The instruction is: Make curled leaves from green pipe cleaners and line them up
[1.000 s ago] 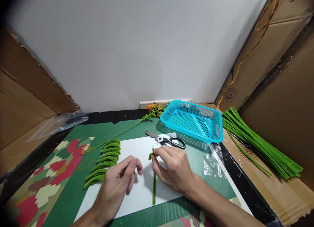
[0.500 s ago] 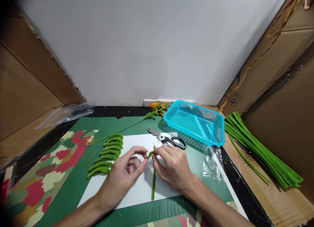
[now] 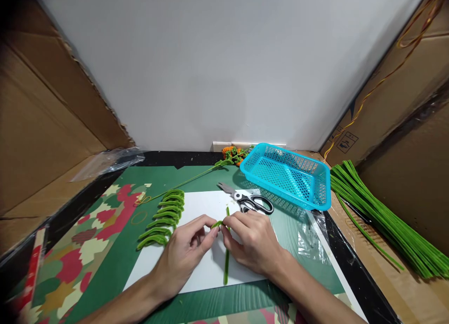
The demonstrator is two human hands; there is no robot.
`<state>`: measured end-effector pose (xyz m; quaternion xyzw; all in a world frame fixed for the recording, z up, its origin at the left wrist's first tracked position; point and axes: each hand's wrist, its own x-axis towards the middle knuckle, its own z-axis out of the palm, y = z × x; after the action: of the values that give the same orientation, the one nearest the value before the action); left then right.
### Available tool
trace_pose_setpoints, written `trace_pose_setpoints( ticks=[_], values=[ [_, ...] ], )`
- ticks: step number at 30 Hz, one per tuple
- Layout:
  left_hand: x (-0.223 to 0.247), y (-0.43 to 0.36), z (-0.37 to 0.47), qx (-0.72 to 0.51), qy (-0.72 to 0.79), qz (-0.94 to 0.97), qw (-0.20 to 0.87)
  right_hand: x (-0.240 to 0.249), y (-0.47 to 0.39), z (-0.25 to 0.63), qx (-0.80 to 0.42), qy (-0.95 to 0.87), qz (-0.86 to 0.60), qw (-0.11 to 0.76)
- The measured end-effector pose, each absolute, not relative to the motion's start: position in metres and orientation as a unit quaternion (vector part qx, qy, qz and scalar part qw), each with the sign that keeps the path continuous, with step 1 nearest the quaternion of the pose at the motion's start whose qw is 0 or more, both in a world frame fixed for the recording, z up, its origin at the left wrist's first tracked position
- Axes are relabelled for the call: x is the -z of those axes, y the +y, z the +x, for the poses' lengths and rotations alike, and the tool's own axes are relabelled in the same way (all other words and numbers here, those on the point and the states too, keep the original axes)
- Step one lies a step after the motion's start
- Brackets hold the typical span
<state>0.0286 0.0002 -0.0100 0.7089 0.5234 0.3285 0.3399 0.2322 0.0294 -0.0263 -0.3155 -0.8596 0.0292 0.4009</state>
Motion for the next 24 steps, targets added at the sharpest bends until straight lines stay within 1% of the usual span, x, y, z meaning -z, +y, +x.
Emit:
trace_pose_setpoints(
  ticks=[4,7,10,13,15,17,18,20,22,23,24],
  values=[
    [0.010,0.002,0.029,-0.352,0.515,0.680,0.386,0.026,0.029,0.232,-0.002,-0.866,-0.304,0.397],
    [0.011,0.003,0.031,-0.348,0.503,0.688,0.391,0.027,0.029,0.233,0.015,-0.858,-0.307,0.412],
    [0.012,0.001,0.033,-0.349,0.501,0.691,0.386,0.025,0.028,0.234,0.010,-0.867,-0.296,0.400],
    [0.012,0.000,0.034,-0.359,0.503,0.698,0.363,0.019,0.027,0.237,-0.009,-0.886,-0.273,0.374],
    [0.012,0.000,0.033,-0.368,0.494,0.705,0.352,0.010,0.029,0.243,-0.049,-0.899,-0.245,0.359],
    [0.012,0.001,0.031,-0.369,0.472,0.723,0.343,0.000,0.032,0.257,-0.095,-0.895,-0.231,0.370],
    [0.011,0.002,0.030,-0.361,0.462,0.737,0.335,-0.006,0.034,0.267,-0.106,-0.878,-0.245,0.397],
    [0.011,0.003,0.026,-0.327,0.449,0.773,0.307,-0.015,0.039,0.291,-0.033,-0.818,-0.300,0.490],
    [0.013,0.004,0.023,-0.285,0.444,0.809,0.259,-0.023,0.042,0.321,0.046,-0.683,-0.389,0.616],
    [0.015,0.004,0.021,-0.270,0.438,0.824,0.235,-0.026,0.042,0.337,0.068,-0.606,-0.434,0.663],
    [0.017,0.005,0.018,-0.266,0.432,0.836,0.211,-0.028,0.042,0.354,0.072,-0.557,-0.466,0.683]
  ],
)
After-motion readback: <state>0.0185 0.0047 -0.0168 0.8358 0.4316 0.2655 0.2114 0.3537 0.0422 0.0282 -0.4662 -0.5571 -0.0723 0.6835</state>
